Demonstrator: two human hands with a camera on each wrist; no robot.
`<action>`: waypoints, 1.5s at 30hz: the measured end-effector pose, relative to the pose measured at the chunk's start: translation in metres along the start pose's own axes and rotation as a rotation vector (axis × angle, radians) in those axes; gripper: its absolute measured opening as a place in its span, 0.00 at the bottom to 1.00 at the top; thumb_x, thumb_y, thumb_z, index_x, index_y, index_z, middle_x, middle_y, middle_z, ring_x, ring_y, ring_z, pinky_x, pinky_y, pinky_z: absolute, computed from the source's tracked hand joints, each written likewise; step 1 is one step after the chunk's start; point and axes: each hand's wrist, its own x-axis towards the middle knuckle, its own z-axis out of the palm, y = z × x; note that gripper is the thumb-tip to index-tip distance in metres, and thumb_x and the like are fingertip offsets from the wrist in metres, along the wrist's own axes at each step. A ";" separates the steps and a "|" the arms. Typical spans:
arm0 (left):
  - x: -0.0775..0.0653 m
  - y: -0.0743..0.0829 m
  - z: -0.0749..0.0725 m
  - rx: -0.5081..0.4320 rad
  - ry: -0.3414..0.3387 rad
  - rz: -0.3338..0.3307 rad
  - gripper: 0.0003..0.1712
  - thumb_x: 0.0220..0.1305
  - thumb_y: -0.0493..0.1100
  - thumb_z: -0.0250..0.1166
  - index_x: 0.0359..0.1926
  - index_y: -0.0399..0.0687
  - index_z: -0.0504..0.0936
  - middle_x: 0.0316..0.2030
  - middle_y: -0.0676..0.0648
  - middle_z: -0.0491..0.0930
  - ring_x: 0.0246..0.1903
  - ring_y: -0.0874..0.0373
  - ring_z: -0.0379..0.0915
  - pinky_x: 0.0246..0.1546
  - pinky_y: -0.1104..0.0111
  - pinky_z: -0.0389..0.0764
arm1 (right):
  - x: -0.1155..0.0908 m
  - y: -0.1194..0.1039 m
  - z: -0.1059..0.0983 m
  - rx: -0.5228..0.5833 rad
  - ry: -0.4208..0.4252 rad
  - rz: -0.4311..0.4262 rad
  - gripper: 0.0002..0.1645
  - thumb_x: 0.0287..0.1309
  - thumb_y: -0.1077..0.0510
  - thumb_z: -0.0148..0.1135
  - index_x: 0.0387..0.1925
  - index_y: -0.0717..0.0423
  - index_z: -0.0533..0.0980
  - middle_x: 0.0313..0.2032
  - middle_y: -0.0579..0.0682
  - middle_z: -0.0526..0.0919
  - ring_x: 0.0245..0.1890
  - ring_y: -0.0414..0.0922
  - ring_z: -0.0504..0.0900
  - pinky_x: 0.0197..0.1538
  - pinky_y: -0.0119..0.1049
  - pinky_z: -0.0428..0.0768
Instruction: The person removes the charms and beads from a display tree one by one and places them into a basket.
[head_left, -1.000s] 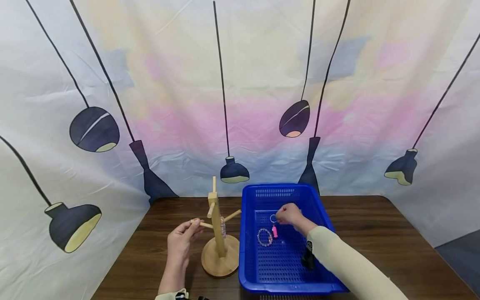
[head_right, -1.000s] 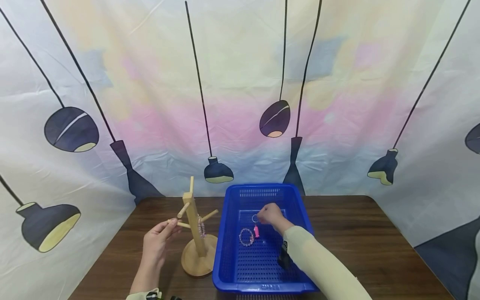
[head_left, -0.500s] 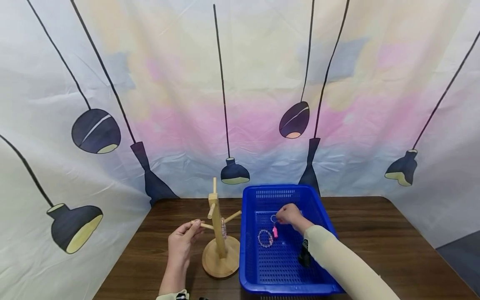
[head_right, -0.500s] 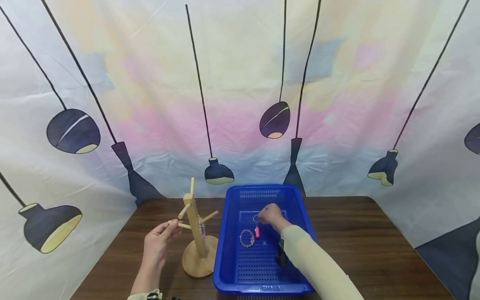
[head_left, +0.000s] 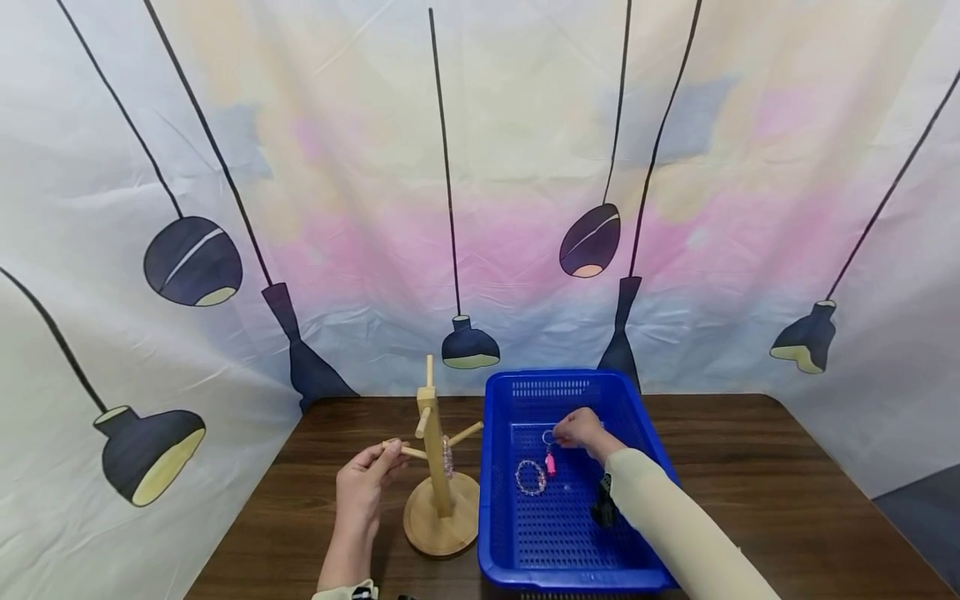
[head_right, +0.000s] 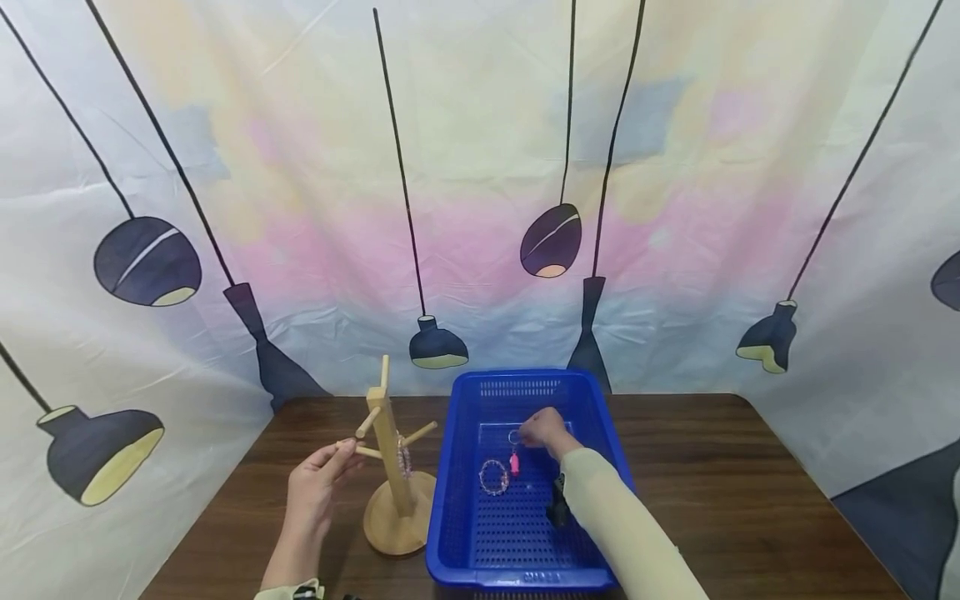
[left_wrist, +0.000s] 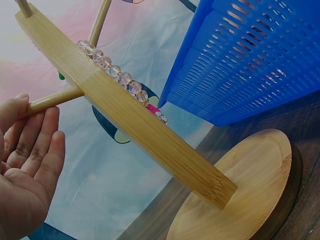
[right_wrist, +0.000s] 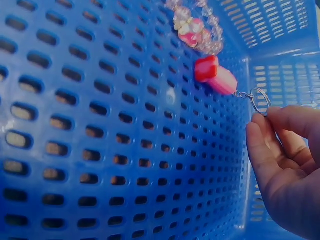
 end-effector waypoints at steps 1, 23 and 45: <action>0.000 0.000 0.000 0.004 0.002 -0.001 0.15 0.71 0.36 0.66 0.29 0.60 0.88 0.28 0.62 0.89 0.30 0.71 0.86 0.41 0.76 0.89 | 0.004 0.004 -0.001 0.005 -0.022 -0.018 0.06 0.60 0.70 0.65 0.33 0.72 0.85 0.37 0.66 0.89 0.34 0.51 0.90 0.42 0.44 0.91; 0.002 0.001 0.001 -0.013 0.004 0.006 0.12 0.70 0.35 0.66 0.32 0.55 0.89 0.27 0.61 0.89 0.30 0.71 0.86 0.40 0.75 0.89 | 0.015 0.008 0.006 -0.042 0.031 0.041 0.04 0.56 0.72 0.64 0.31 0.72 0.84 0.21 0.50 0.84 0.22 0.39 0.80 0.35 0.36 0.90; 0.000 0.001 0.001 -0.032 0.000 0.013 0.14 0.70 0.34 0.66 0.29 0.56 0.89 0.27 0.60 0.90 0.30 0.71 0.86 0.39 0.76 0.89 | 0.011 0.007 0.014 -0.267 0.122 -0.046 0.23 0.52 0.71 0.66 0.08 0.55 0.70 0.14 0.50 0.81 0.17 0.40 0.79 0.28 0.35 0.86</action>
